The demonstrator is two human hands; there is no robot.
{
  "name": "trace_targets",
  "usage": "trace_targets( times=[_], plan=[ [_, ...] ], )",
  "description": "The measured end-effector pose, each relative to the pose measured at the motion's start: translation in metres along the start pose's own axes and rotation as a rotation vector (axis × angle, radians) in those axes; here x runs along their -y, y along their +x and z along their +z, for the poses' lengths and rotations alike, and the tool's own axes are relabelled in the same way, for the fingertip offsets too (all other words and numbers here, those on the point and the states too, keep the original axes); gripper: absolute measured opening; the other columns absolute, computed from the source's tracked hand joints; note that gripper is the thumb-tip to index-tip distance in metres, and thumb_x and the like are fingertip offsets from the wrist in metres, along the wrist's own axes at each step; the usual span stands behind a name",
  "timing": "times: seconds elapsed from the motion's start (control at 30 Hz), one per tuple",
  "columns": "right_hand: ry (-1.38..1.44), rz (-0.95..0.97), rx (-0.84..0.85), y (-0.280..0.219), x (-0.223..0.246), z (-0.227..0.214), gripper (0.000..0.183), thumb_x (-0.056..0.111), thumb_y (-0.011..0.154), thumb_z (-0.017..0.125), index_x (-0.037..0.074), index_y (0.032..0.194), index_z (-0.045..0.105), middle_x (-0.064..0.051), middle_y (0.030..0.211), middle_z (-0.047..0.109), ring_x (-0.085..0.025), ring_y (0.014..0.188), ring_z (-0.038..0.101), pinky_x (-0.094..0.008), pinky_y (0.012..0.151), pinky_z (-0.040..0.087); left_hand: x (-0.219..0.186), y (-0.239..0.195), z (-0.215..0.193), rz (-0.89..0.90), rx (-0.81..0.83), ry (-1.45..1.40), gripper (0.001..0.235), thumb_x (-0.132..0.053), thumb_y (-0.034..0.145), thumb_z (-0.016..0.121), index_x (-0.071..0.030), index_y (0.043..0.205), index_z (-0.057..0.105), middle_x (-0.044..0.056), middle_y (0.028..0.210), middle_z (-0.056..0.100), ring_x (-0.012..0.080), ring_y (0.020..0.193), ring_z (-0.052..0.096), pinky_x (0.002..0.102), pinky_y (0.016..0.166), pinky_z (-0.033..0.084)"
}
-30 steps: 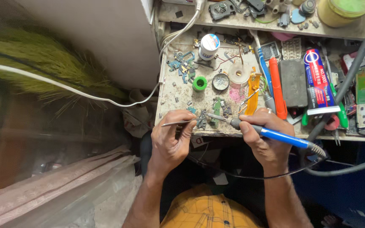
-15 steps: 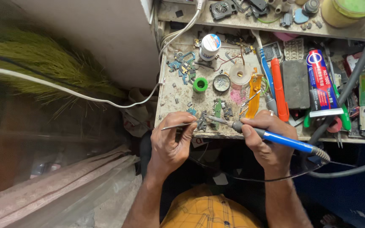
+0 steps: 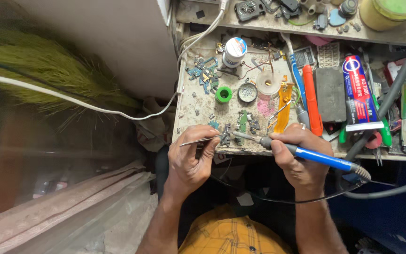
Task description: The person uses a soldering iron and tweezers to work on small electronic components on a cluttered workbench. They repeatedly heat and adjust tiny parts on a circuit board, occasionally repositioning the board and components with their hands.
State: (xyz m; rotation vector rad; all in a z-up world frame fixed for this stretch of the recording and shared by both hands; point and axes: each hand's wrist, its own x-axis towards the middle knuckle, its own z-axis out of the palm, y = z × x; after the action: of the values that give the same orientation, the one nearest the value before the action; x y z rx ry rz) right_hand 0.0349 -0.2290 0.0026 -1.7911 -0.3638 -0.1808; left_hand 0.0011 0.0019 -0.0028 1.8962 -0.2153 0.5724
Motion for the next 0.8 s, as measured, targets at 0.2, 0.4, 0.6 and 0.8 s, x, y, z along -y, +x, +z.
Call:
trace_targets(
  times=[0.2,0.4,0.6,0.8],
  plan=[
    [0.011,-0.017,-0.044,-0.0038,-0.0051,0.0009,0.016,0.013,0.098,0.072,-0.003,0.100,0.069,-0.004,0.073,0.061,-0.010,0.066,0.054,-0.024,0.064,0.043,0.0021,-0.0025,0.0002,-0.047,-0.015,-0.057,0.019,-0.003,0.098,0.074,-0.006,0.112,0.062,0.009,0.105,0.071,0.0214,0.095,0.074,0.030,0.082,0.060],
    [0.029,-0.013,-0.027,-0.0026,-0.0035,0.0008,0.015,0.011,0.097,0.073,-0.003,0.100,0.069,-0.004,0.079,0.061,-0.010,0.066,0.054,-0.024,0.063,0.043,0.0020,-0.0019,0.0003,-0.013,-0.007,-0.028,0.020,-0.004,0.098,0.074,-0.005,0.113,0.061,0.008,0.105,0.071,0.0212,0.096,0.074,0.030,0.083,0.060],
    [-0.009,-0.029,0.000,0.0004,0.0002,0.0003,0.016,0.011,0.096,0.073,-0.003,0.100,0.070,-0.004,0.079,0.061,-0.011,0.070,0.055,-0.025,0.065,0.042,0.0014,-0.0007,0.0008,0.022,0.005,-0.012,0.021,-0.002,0.097,0.075,-0.005,0.112,0.060,0.007,0.105,0.070,0.0218,0.096,0.074,0.032,0.084,0.060],
    [-0.041,-0.012,0.021,0.0011,0.0011,-0.0010,0.012,0.009,0.092,0.073,-0.002,0.097,0.071,-0.003,0.073,0.059,-0.010,0.064,0.052,-0.024,0.060,0.040,0.0017,-0.0008,0.0010,0.041,0.005,0.010,0.022,-0.002,0.097,0.074,-0.005,0.113,0.060,0.007,0.105,0.070,0.0228,0.098,0.073,0.033,0.085,0.060]
  ],
)
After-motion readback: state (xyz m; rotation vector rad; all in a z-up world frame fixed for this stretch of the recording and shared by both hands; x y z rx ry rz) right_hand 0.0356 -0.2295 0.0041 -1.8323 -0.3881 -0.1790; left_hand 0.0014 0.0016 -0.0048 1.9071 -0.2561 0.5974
